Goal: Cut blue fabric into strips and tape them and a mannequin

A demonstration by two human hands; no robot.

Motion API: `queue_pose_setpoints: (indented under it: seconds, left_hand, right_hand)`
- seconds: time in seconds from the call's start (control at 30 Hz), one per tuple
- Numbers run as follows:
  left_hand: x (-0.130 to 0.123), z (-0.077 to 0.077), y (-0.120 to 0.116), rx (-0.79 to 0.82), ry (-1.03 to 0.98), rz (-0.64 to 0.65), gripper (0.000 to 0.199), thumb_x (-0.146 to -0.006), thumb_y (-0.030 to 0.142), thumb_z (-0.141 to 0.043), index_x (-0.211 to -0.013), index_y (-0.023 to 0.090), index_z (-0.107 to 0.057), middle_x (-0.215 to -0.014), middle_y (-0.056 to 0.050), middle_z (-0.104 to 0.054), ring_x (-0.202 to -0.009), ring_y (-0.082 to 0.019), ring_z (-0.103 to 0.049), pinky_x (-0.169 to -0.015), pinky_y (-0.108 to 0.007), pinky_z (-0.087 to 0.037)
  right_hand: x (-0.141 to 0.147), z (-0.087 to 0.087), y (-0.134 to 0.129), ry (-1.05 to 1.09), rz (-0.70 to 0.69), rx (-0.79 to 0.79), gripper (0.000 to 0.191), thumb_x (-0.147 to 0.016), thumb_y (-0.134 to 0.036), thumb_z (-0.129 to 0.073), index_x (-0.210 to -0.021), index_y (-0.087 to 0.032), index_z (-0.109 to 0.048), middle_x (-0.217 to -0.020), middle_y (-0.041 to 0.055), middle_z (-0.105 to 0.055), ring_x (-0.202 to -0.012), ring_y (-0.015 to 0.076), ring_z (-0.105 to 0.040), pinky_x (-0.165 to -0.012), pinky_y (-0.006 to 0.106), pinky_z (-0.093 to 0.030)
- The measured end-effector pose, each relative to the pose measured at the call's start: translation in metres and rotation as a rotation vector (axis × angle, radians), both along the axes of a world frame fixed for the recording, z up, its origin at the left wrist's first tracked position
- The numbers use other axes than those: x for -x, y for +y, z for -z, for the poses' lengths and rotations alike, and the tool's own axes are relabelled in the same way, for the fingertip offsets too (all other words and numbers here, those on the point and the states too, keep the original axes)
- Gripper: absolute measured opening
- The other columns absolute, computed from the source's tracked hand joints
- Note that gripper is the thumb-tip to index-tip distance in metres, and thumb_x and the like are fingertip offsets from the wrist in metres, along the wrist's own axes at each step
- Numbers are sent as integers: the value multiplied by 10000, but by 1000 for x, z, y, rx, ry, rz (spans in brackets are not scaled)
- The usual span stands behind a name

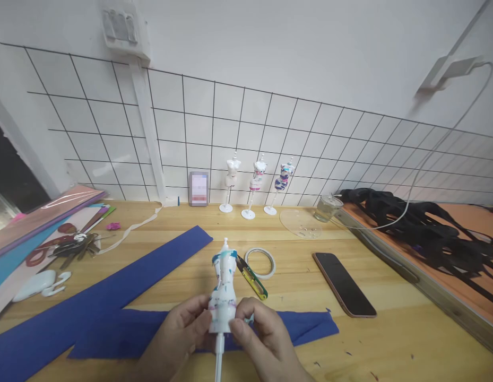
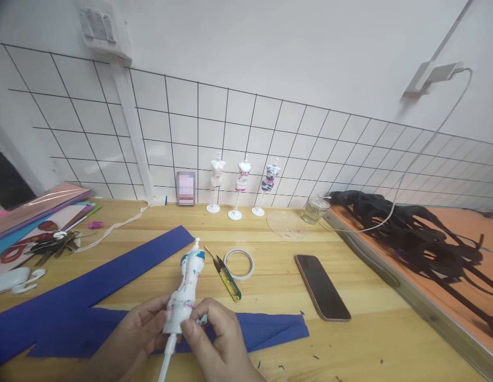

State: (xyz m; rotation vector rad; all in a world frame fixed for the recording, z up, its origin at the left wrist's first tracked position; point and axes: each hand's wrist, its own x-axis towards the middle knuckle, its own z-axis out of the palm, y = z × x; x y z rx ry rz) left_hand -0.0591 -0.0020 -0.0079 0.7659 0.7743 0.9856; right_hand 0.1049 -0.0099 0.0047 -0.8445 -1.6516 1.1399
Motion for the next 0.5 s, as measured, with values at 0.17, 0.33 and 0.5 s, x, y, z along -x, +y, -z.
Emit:
queue_pose_setpoints:
  seconds: [0.17, 0.33, 0.5]
  left_hand:
    - [-8, 2, -1, 15, -3, 11, 260, -730, 340, -634, -926, 170, -647, -732, -39, -630, -639, -142, -569, -653, -303, -487]
    - [-22, 5, -13, 2, -54, 132, 435, -703, 367, -649, -1103, 228, -549, -673, 4, -577, -489, -105, -537, -454, -216, -444]
    - [-28, 5, -18, 9, 101, 6, 543, -705, 330, -657, -1202, 238, -459, -620, 49, -547, -293, 4, -253, -272, -147, -192]
  right_hand:
    - [-7, 4, 5, -405, 105, -504, 79, -839, -145, -459, -777, -183, -489, -699, 23, -548, -649, 131, -483, -615, 250, -365]
    - [-3, 6, 5, -422, 149, -564, 84, -828, -126, -449, -777, -169, -500, -674, 27, -542, -630, 130, -481, -604, 246, -363]
    - [2, 8, 4, -225, 113, -143, 193, -886, -266, -426, -737, -172, -505, -695, 13, -560, -645, 115, -505, -616, 220, -379]
